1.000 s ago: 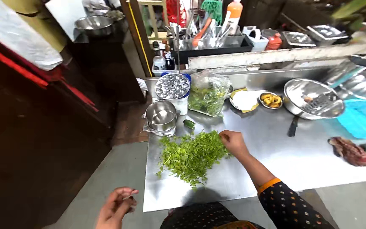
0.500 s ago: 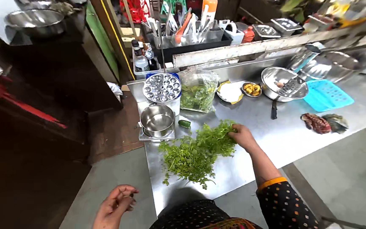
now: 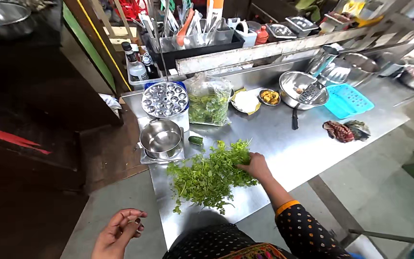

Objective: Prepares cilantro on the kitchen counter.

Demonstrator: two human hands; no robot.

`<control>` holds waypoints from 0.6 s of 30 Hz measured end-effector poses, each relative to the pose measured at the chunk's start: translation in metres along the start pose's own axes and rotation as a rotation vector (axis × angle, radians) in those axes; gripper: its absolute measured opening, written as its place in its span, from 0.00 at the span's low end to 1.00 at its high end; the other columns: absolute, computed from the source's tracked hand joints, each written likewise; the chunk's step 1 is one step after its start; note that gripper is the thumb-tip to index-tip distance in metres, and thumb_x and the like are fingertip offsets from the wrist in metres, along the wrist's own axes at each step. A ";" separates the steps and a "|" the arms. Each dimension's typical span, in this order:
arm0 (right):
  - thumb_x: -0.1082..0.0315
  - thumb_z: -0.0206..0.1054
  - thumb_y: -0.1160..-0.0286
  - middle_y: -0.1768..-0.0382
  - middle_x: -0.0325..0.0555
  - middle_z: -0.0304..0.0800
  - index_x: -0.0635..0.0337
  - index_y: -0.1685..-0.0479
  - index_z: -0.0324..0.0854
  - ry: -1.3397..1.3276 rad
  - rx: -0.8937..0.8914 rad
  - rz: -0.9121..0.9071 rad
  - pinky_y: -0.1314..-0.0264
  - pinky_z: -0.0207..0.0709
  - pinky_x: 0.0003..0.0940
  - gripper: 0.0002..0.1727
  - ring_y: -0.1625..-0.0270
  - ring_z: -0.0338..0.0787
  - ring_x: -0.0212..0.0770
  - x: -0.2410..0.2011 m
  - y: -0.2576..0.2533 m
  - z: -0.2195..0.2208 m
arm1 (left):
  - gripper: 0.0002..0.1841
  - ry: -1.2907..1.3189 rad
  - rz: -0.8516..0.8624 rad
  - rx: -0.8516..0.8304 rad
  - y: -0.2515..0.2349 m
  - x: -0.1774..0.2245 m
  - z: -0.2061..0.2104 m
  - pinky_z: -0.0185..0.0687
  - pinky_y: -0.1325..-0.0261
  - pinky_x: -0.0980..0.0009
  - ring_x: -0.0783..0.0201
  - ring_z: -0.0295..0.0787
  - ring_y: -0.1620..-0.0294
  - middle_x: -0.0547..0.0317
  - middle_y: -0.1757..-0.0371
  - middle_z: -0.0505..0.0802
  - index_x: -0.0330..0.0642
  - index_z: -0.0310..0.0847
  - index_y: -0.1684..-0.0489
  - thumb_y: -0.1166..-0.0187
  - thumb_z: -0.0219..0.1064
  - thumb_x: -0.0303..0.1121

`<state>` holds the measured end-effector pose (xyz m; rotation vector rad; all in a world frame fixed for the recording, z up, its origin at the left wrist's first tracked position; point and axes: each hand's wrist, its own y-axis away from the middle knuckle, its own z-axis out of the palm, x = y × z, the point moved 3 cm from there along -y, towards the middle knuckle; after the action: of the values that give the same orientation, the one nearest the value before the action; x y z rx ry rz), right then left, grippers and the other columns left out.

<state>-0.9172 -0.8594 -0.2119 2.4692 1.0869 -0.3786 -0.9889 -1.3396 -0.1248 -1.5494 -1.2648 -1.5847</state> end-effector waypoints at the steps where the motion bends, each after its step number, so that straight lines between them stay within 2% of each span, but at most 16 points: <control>1: 0.38 0.86 0.51 0.34 0.66 0.82 0.66 0.32 0.82 0.080 0.003 -0.016 0.33 0.74 0.73 0.49 0.29 0.78 0.70 -0.010 0.002 0.011 | 0.12 -0.008 -0.004 -0.012 0.000 0.002 0.006 0.87 0.63 0.72 0.63 0.91 0.61 0.53 0.49 0.94 0.39 0.80 0.46 0.23 0.55 0.24; 2: 0.41 0.86 0.50 0.32 0.65 0.80 0.65 0.33 0.82 0.154 0.020 -0.060 0.35 0.74 0.74 0.46 0.27 0.76 0.70 -0.018 0.002 0.022 | 0.12 -0.016 -0.004 -0.025 0.000 0.004 0.012 0.87 0.63 0.72 0.63 0.91 0.61 0.53 0.49 0.94 0.38 0.80 0.46 0.22 0.55 0.25; 4: 0.54 0.85 0.45 0.35 0.62 0.82 0.61 0.38 0.86 0.247 0.077 -0.169 0.39 0.76 0.70 0.33 0.29 0.78 0.68 -0.025 -0.004 0.040 | 0.12 -0.054 0.004 -0.056 0.000 0.009 0.021 0.87 0.62 0.71 0.63 0.91 0.62 0.53 0.49 0.94 0.39 0.80 0.46 0.23 0.56 0.25; 6: 0.63 0.83 0.45 0.39 0.57 0.84 0.58 0.44 0.89 0.246 0.085 -0.241 0.37 0.75 0.68 0.24 0.32 0.79 0.64 -0.023 -0.015 0.042 | 0.13 -0.094 0.026 -0.079 0.000 0.014 0.026 0.87 0.62 0.71 0.63 0.91 0.62 0.53 0.48 0.94 0.39 0.80 0.45 0.23 0.56 0.24; 8: 0.63 0.82 0.43 0.42 0.54 0.88 0.58 0.45 0.90 0.136 0.042 -0.291 0.36 0.73 0.68 0.23 0.33 0.82 0.61 -0.019 -0.022 0.027 | 0.12 -0.110 0.055 -0.083 -0.001 0.018 0.027 0.87 0.62 0.72 0.64 0.91 0.62 0.54 0.47 0.94 0.39 0.80 0.45 0.23 0.57 0.24; 9: 0.64 0.81 0.40 0.42 0.57 0.90 0.58 0.40 0.88 0.050 0.005 -0.288 0.34 0.73 0.68 0.24 0.34 0.83 0.62 -0.016 -0.023 0.016 | 0.12 -0.111 0.058 -0.075 0.000 0.017 0.026 0.87 0.62 0.72 0.64 0.91 0.62 0.54 0.47 0.94 0.39 0.80 0.46 0.23 0.57 0.24; 11: 0.73 0.76 0.36 0.43 0.65 0.89 0.61 0.31 0.82 -0.149 -0.067 -0.275 0.34 0.77 0.70 0.27 0.37 0.87 0.66 -0.009 -0.025 -0.008 | 0.12 -0.103 0.047 -0.048 0.001 0.014 0.024 0.87 0.62 0.73 0.64 0.92 0.63 0.55 0.48 0.94 0.39 0.80 0.46 0.24 0.57 0.24; 12: 0.79 0.71 0.35 0.42 0.65 0.89 0.60 0.30 0.81 -0.259 -0.078 -0.282 0.36 0.79 0.70 0.28 0.38 0.89 0.65 -0.004 -0.026 -0.018 | 0.13 -0.096 0.038 -0.040 0.002 0.013 0.024 0.87 0.62 0.73 0.65 0.92 0.63 0.55 0.48 0.94 0.39 0.80 0.46 0.25 0.56 0.23; 13: 0.83 0.65 0.34 0.40 0.61 0.90 0.58 0.29 0.80 -0.383 -0.096 -0.279 0.35 0.81 0.66 0.29 0.37 0.89 0.60 0.002 -0.028 -0.026 | 0.13 -0.090 0.032 -0.036 0.002 0.011 0.023 0.87 0.62 0.73 0.65 0.92 0.62 0.55 0.48 0.94 0.39 0.80 0.46 0.25 0.56 0.23; 15: 0.82 0.55 0.23 0.39 0.48 0.91 0.52 0.32 0.83 -0.660 -0.155 -0.235 0.37 0.84 0.51 0.25 0.39 0.89 0.44 0.012 -0.028 -0.036 | 0.13 -0.078 0.026 -0.038 0.002 0.011 0.024 0.87 0.62 0.73 0.65 0.91 0.62 0.55 0.48 0.94 0.38 0.79 0.46 0.24 0.56 0.23; 16: 0.78 0.52 0.18 0.39 0.46 0.91 0.53 0.32 0.83 -0.777 -0.177 -0.191 0.37 0.84 0.46 0.23 0.40 0.89 0.41 0.015 -0.027 -0.039 | 0.13 -0.079 0.025 -0.039 0.002 0.011 0.024 0.87 0.62 0.73 0.65 0.91 0.62 0.55 0.48 0.94 0.38 0.79 0.46 0.24 0.55 0.23; 18: 0.72 0.52 0.12 0.41 0.46 0.92 0.55 0.32 0.83 -0.925 -0.182 -0.079 0.41 0.85 0.44 0.18 0.43 0.91 0.40 0.023 -0.027 -0.036 | 0.13 -0.086 0.028 -0.039 0.000 0.011 0.024 0.88 0.63 0.72 0.65 0.91 0.62 0.55 0.48 0.94 0.38 0.79 0.46 0.24 0.55 0.23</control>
<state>-0.9189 -0.8113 -0.1968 1.7351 0.7503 -1.2216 -0.9808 -1.3154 -0.1173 -1.6685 -1.2597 -1.5484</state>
